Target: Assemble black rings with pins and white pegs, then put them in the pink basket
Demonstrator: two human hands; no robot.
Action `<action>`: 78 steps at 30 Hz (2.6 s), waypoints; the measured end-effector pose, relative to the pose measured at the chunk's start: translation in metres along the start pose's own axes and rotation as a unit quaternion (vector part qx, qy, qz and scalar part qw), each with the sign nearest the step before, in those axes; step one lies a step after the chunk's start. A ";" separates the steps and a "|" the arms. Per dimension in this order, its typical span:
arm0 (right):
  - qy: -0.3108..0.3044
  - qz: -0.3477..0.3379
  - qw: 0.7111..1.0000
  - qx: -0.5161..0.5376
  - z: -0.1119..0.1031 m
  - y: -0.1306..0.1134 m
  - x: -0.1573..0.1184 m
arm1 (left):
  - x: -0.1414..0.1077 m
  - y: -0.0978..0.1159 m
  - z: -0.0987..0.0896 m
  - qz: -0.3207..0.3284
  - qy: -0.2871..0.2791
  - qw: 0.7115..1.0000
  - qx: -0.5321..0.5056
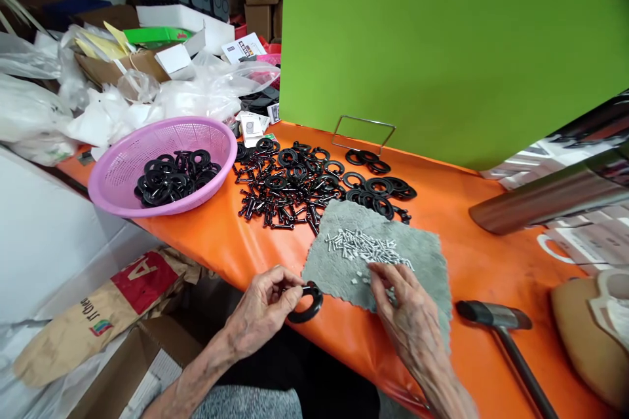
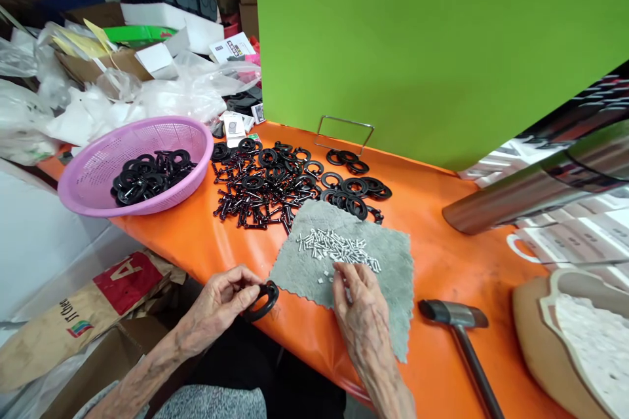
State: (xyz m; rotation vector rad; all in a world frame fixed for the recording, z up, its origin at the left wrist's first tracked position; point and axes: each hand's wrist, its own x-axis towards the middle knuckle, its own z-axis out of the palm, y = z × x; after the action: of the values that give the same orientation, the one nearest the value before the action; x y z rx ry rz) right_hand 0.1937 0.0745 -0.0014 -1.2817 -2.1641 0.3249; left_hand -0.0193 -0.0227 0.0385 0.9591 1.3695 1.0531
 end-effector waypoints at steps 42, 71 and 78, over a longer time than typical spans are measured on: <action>-0.051 0.221 0.913 0.338 0.001 -0.075 -0.041 | -0.001 0.005 0.009 0.076 0.023 0.984 0.158; -0.098 0.011 0.937 0.336 -0.016 -0.073 -0.035 | -0.007 0.019 -0.004 0.159 -0.118 0.968 0.155; -0.159 0.215 0.845 0.462 -0.012 -0.080 -0.048 | -0.016 0.035 0.001 0.206 -0.199 0.896 0.339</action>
State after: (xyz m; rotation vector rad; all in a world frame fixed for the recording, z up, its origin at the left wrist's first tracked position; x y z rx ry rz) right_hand 0.1611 -0.0081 0.0290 -1.1190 -1.5136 1.6317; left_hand -0.0181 -0.0284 0.0764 1.9347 1.2169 0.6000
